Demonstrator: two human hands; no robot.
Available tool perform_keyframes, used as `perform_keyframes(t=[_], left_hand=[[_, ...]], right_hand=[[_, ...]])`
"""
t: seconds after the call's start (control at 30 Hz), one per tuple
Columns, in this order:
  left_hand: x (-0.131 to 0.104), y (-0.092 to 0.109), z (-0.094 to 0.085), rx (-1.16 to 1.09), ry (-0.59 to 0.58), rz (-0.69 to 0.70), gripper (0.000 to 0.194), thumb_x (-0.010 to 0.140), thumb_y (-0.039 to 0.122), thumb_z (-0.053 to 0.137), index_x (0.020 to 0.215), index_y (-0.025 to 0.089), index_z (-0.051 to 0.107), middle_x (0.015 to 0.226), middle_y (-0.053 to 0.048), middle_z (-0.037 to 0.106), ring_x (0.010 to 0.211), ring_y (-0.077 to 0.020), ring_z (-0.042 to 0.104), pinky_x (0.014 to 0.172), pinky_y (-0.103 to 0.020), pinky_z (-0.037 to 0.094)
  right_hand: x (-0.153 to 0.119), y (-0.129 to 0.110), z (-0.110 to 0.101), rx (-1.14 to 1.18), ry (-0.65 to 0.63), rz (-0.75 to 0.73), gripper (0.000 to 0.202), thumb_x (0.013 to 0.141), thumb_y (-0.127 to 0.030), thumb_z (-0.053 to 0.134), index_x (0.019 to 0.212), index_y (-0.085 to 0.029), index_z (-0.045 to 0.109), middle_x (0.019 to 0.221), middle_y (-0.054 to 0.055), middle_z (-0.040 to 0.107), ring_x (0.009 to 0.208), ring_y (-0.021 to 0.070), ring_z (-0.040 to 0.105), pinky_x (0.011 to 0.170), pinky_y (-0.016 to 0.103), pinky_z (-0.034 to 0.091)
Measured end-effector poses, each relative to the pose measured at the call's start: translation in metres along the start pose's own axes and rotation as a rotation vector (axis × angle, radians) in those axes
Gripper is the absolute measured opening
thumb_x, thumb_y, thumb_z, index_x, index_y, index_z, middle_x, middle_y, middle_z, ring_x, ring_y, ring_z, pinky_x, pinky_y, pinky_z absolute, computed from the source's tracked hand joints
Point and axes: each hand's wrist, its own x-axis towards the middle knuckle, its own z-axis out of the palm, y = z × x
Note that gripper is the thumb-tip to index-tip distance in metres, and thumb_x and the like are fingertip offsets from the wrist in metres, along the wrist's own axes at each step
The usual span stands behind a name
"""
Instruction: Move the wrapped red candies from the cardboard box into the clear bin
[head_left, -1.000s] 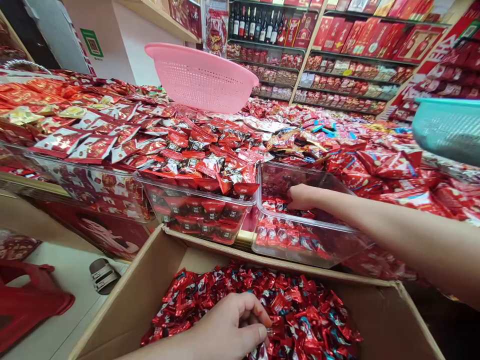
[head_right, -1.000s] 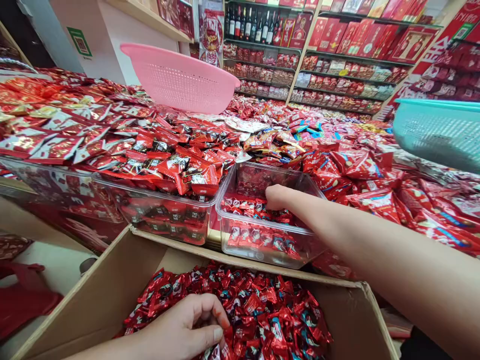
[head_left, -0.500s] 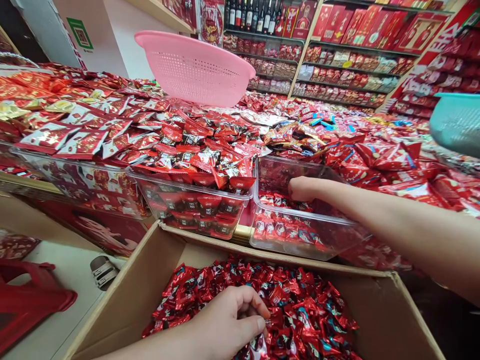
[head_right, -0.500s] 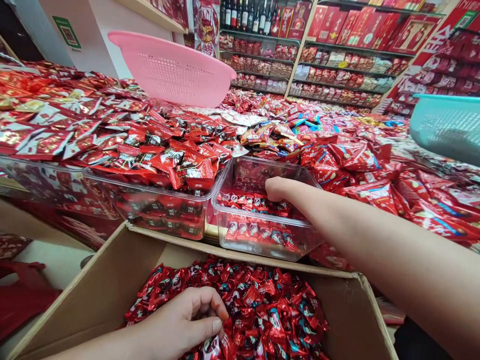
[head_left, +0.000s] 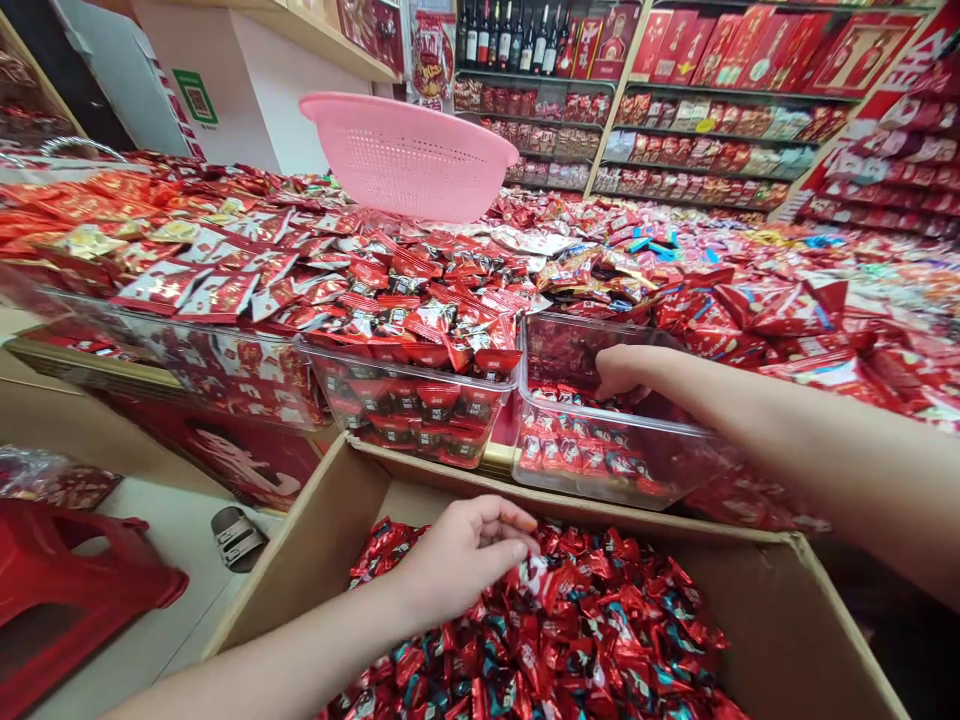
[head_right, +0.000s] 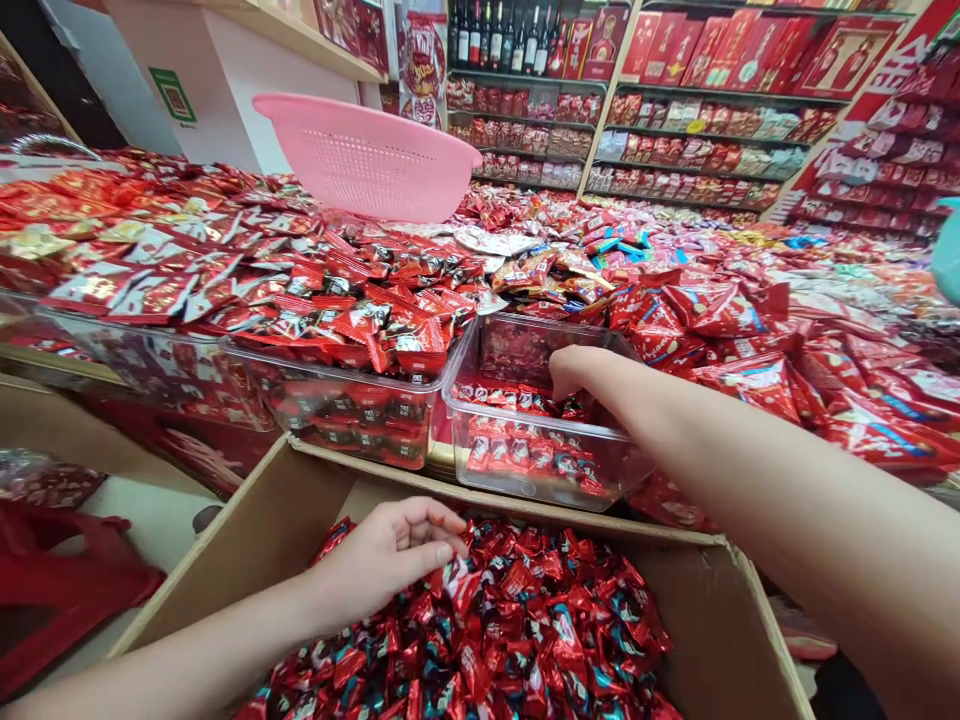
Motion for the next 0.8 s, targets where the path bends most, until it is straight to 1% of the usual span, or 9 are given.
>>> perform_keyframes(t=[0.1,0.17,0.27,0.33,0.37,0.47,0.6,0.7,0.8], left_hand=[[0.000,0.004,-0.006,-0.060,0.056,0.077,0.026,0.071,0.014,0.058,0.096,0.010,0.055,0.085,-0.006,0.065,0.073,-0.0113,0.058,0.071,-0.027,0.043],[-0.001,0.004,-0.009,-0.096,0.091,0.107,0.027,0.068,0.013,0.061,0.095,0.011,0.055,0.083,-0.005,0.065,0.072,-0.0112,0.059,0.071,-0.027,0.044],[-0.004,0.005,-0.010,-0.158,0.121,0.132,0.027,0.065,0.013,0.065,0.090,0.012,0.054,0.079,-0.004,0.066,0.069,-0.0102,0.060,0.070,-0.026,0.045],[-0.007,0.006,-0.008,-0.186,0.124,0.133,0.028,0.063,0.014,0.068,0.087,0.012,0.054,0.077,-0.003,0.066,0.066,-0.0094,0.059,0.067,-0.025,0.045],[-0.008,0.007,-0.007,-0.200,0.122,0.132,0.028,0.062,0.015,0.069,0.086,0.012,0.054,0.076,-0.003,0.066,0.065,-0.0092,0.059,0.066,-0.024,0.045],[-0.013,0.006,0.000,-0.272,0.095,0.117,0.030,0.060,0.017,0.072,0.083,0.012,0.054,0.073,-0.003,0.066,0.063,-0.0092,0.059,0.064,-0.024,0.045],[-0.020,0.002,0.012,-0.409,0.040,0.026,0.033,0.058,0.020,0.076,0.078,0.013,0.050,0.070,-0.002,0.065,0.057,-0.0073,0.057,0.056,-0.019,0.042],[-0.025,0.004,0.016,-0.499,-0.038,-0.006,0.035,0.059,0.021,0.075,0.080,0.014,0.049,0.068,0.000,0.064,0.055,-0.0070,0.056,0.054,-0.020,0.042],[-0.026,0.009,0.013,-0.521,-0.088,0.043,0.033,0.067,0.029,0.070,0.089,0.014,0.051,0.075,-0.003,0.064,0.061,-0.0098,0.058,0.056,-0.022,0.043]], right_hand=[[-0.013,-0.007,-0.021,-0.059,-0.032,0.002,0.018,0.070,-0.024,0.061,0.062,-0.008,0.066,0.048,0.007,0.059,0.044,0.0186,0.057,0.051,0.031,0.046],[-0.032,-0.013,-0.041,-0.105,0.065,-0.047,0.019,0.074,-0.026,0.058,0.077,-0.009,0.067,0.062,0.009,0.063,0.059,0.0205,0.061,0.060,0.031,0.045],[-0.085,-0.026,-0.057,-0.108,0.373,-0.133,0.019,0.078,-0.029,0.053,0.090,-0.019,0.064,0.079,0.007,0.064,0.074,0.0219,0.059,0.068,0.032,0.042],[-0.131,-0.040,-0.046,0.114,0.630,-0.270,0.013,0.077,-0.034,0.053,0.080,-0.026,0.062,0.069,0.003,0.063,0.061,0.0180,0.056,0.057,0.029,0.041],[-0.153,-0.048,-0.032,0.311,0.655,-0.363,0.014,0.077,-0.038,0.051,0.077,-0.028,0.061,0.069,0.002,0.063,0.061,0.0164,0.056,0.055,0.028,0.042],[-0.197,-0.073,0.032,0.666,0.392,-0.291,0.022,0.074,-0.045,0.054,0.088,-0.028,0.058,0.069,0.001,0.060,0.055,0.0148,0.052,0.050,0.027,0.041],[-0.202,-0.088,0.104,1.143,0.052,-0.278,0.023,0.075,-0.042,0.054,0.085,-0.022,0.054,0.066,0.000,0.054,0.059,0.0132,0.047,0.054,0.025,0.041],[-0.202,-0.082,0.110,1.357,0.000,-0.314,0.024,0.075,-0.042,0.056,0.086,-0.021,0.055,0.075,0.001,0.056,0.068,0.0139,0.051,0.060,0.025,0.043],[-0.210,-0.065,0.075,1.256,0.194,-0.307,0.021,0.074,-0.039,0.058,0.090,-0.025,0.056,0.079,0.001,0.058,0.070,0.0143,0.054,0.061,0.025,0.045]])
